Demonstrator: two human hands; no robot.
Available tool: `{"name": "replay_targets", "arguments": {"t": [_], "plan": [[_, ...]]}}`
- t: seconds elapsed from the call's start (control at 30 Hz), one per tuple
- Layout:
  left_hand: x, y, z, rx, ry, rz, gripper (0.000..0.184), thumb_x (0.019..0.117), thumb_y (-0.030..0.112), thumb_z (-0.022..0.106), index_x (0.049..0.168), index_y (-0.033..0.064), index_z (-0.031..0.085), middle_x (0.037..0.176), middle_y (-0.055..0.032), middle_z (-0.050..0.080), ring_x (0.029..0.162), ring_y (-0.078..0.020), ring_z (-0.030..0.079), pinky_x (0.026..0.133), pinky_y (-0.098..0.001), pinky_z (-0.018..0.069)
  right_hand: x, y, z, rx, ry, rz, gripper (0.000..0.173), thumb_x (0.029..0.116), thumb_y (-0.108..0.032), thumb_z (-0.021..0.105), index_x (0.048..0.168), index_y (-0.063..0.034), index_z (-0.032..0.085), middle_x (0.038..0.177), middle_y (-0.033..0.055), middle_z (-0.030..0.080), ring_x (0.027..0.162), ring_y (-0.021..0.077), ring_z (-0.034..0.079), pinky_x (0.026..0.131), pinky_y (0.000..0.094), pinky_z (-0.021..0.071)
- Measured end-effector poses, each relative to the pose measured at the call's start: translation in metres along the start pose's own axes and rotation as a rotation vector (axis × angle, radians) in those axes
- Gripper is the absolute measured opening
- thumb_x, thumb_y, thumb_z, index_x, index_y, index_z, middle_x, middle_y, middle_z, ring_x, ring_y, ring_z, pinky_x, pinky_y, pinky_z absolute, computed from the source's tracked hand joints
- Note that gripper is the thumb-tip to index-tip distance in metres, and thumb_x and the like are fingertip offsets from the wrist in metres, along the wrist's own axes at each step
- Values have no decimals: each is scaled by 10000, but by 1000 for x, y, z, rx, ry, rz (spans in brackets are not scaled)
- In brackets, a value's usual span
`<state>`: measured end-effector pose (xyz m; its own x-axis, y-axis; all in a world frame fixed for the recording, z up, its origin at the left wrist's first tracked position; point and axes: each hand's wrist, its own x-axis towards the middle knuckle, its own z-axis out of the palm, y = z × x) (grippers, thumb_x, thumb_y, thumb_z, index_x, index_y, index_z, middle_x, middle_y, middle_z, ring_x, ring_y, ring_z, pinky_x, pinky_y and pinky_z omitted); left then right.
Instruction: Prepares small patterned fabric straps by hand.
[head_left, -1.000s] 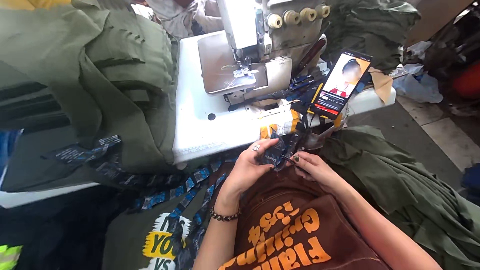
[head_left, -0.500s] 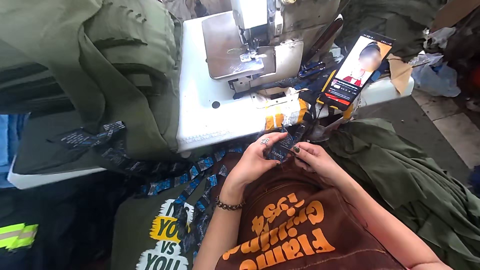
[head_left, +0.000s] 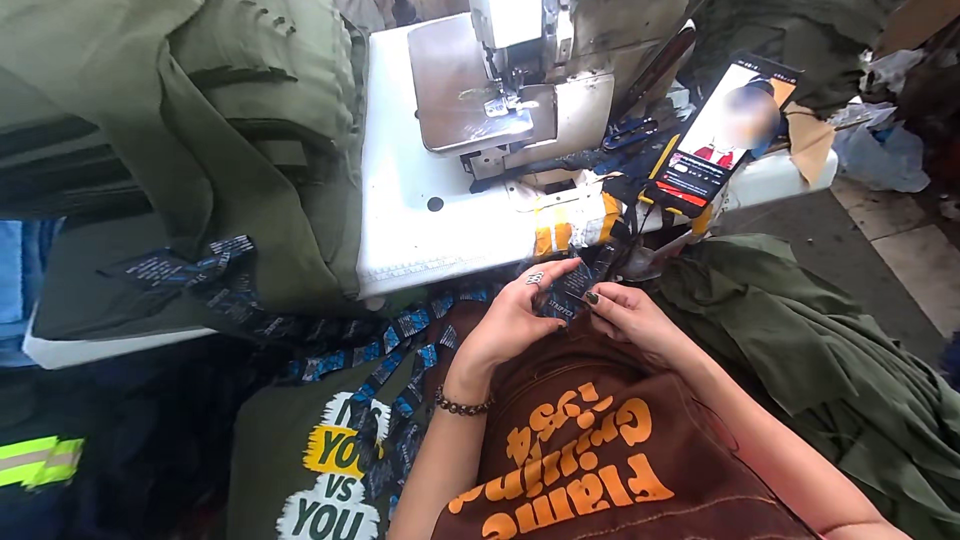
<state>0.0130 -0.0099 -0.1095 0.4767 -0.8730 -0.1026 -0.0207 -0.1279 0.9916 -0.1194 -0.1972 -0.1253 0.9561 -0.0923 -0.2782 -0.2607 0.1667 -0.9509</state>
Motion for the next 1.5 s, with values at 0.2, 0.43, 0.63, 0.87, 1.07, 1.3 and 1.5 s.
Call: {"name": "replay_targets", "arguments": {"t": [0.2, 0.43, 0.63, 0.87, 1.07, 1.3, 1.5], "plan": [[-1, -1, -3, -31, 24, -8, 794, 769, -93, 774, 1486, 148, 534, 1513, -39, 499, 1065, -112, 665, 860, -298, 598, -4, -1, -2, 7, 13, 39, 248, 1070, -191, 466, 1057, -62, 678, 633, -94, 546, 489, -30, 432, 455, 126, 338], [2, -2, 4, 14, -23, 13, 806, 757, -52, 792, 1489, 171, 538, 1477, -23, 526, 1026, -100, 638, 831, -281, 574, 1, -4, 3, 33, 14, 29, 209, 1069, -198, 494, 936, -96, 620, 618, -86, 533, 495, -24, 442, 465, 128, 340], [1, -2, 5, -14, -17, -26, 927, 749, -80, 791, 1551, 234, 448, 1503, -30, 485, 960, -99, 647, 790, -275, 582, 3, -1, 4, -7, 26, -15, 192, 1051, -164, 535, 914, -83, 642, 600, -95, 504, 499, -21, 440, 486, 138, 359], [2, -1, 6, 24, 14, -77, 1085, 733, -52, 822, 1613, 275, 278, 1521, -45, 463, 837, -116, 641, 685, -275, 563, 2, -3, 6, -28, 100, 73, 136, 933, -154, 717, 1027, -64, 677, 730, -78, 601, 541, -28, 476, 495, 141, 400], [-7, 9, -2, 69, -128, -1, 576, 858, -28, 735, 1406, 83, 596, 1310, -37, 671, 997, -55, 677, 870, -245, 569, 7, -15, -14, 120, 393, 6, 88, 924, -58, 691, 1005, -57, 656, 584, -62, 499, 425, -12, 362, 406, 154, 322], [-18, 54, 8, -143, -194, 319, 452, 855, -91, 726, 1293, 5, 671, 1339, -67, 638, 1157, -93, 645, 956, -253, 574, -15, -36, -26, 224, 172, -191, 77, 950, -152, 694, 1021, -124, 702, 639, -113, 542, 478, -47, 414, 449, 128, 359], [-8, 31, -2, 13, 82, 228, 422, 850, -96, 699, 1260, 6, 693, 1326, -110, 653, 1182, -169, 657, 987, -319, 582, -9, -19, -35, 156, 97, -162, 346, 1055, -387, 525, 1183, -96, 660, 645, -120, 509, 482, -33, 394, 446, 136, 338]]}}
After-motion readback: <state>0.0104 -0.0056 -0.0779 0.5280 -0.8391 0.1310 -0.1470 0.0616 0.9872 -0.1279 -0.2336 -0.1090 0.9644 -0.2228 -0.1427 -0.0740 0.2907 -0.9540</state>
